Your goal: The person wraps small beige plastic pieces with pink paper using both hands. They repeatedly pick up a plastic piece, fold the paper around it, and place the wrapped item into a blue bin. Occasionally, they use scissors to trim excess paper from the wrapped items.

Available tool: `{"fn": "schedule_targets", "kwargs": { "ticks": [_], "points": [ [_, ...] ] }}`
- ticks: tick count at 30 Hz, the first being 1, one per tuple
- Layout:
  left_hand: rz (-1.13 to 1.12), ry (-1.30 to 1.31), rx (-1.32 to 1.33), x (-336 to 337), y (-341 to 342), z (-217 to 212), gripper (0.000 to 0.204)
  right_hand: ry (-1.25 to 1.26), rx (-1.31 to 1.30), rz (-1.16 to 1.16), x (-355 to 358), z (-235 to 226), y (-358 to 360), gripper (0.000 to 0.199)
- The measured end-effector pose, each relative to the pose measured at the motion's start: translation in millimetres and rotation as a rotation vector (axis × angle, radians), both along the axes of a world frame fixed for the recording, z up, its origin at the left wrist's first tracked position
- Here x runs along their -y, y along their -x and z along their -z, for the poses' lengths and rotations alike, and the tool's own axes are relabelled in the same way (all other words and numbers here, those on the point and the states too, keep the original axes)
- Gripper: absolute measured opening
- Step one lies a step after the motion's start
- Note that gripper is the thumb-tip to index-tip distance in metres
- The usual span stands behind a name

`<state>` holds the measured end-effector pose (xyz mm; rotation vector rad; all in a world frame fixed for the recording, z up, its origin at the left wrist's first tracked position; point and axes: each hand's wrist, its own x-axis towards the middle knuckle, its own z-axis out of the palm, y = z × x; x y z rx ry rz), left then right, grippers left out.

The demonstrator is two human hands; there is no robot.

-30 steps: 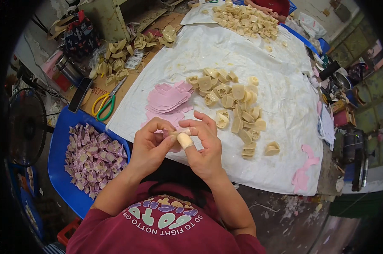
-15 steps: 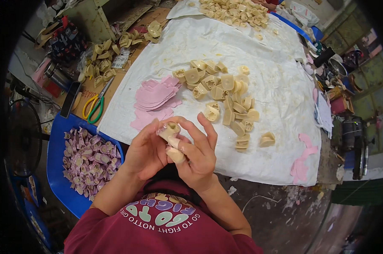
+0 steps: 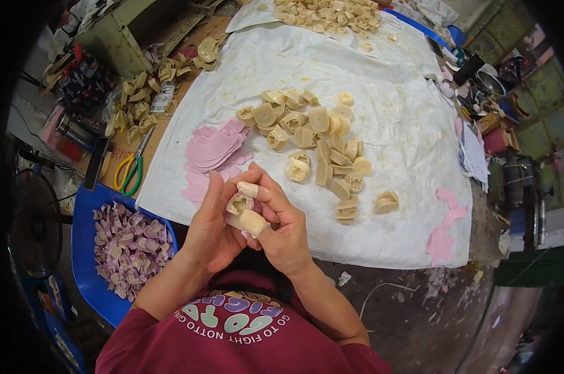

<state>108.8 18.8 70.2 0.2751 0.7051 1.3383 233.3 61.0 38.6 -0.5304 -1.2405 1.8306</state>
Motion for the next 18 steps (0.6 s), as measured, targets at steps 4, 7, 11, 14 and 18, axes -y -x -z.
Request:
{"fn": "schedule_targets", "kwargs": {
  "ticks": [4, 7, 11, 14, 18],
  "points": [
    [-0.029, 0.028, -0.205, -6, -7, -6, 0.055, 0.241, -0.077, -0.062, 2, -2, -4, 0.04],
    [-0.095, -0.054, -0.412, -9, -11, -5, 0.05, 0.2, -0.05, 0.022, 3, -1, 3, 0.037],
    [-0.2, -0.063, -0.366, -13, -13, 5, 0.048, 0.191, -0.008, -0.012, -6, 0, 5, 0.03],
    [-0.324, -0.101, -0.427, -11, -15, 2, 0.047, 0.277, -0.091, -0.127, -10, -4, 2, 0.025],
    [-0.454, -0.259, -0.687, -7, -17, 11, 0.046, 0.148, -0.051, 0.034, 2, -18, 22, 0.025]
  ]
}}
